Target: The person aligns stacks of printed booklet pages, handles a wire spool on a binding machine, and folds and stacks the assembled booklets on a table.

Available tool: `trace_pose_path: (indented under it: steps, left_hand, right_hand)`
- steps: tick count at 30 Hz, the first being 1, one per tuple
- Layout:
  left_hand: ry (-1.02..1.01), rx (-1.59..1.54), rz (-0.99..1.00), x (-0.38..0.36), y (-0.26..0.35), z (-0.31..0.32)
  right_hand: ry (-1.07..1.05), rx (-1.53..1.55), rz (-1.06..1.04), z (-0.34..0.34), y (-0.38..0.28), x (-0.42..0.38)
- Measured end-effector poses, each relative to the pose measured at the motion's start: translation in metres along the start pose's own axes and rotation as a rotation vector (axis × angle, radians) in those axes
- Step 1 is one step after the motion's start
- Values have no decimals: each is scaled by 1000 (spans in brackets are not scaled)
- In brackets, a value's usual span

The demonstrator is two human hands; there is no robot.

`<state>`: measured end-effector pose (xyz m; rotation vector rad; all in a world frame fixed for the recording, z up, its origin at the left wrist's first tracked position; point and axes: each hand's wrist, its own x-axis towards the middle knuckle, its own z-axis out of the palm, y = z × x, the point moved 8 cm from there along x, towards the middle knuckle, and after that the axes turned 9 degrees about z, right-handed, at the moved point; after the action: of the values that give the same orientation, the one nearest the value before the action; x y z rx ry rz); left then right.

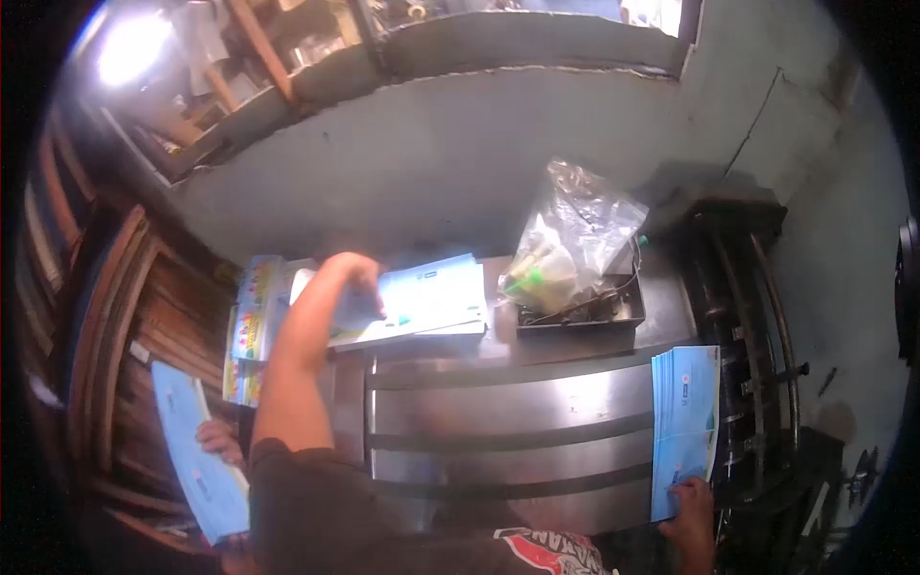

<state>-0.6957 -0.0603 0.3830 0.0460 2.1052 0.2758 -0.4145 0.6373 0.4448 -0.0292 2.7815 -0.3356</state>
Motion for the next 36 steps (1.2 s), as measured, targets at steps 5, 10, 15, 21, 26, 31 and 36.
trace_pose_path:
  steps: [5, 10, 15, 21, 26, 31, 36]
  left_hand:
    - [-9, -57, 39, -3, -25, -6]
    - [-73, -196, 27, -17, -6, 2]
    - [71, -202, 23, -4, -34, 20]
    - [331, -307, 72, -75, 11, 39]
    - [948, -6, -276, -200, 121, 94]
    - [1201, 48, -245, -276, 223, 183]
    - [1049, 129, 129, -267, 320, 256]
  right_hand:
    - [-14, 25, 78, 2, -7, -1]
    - [19, 26, 53, 1, -11, -4]
    - [29, 57, 80, 7, -8, -4]
    - [11, 138, -7, 0, -5, -3]
    - [-155, 315, -12, -13, 4, -3]
    - [159, 474, -112, -42, -7, 13]
    - [-29, 674, -424, -31, -120, 13]
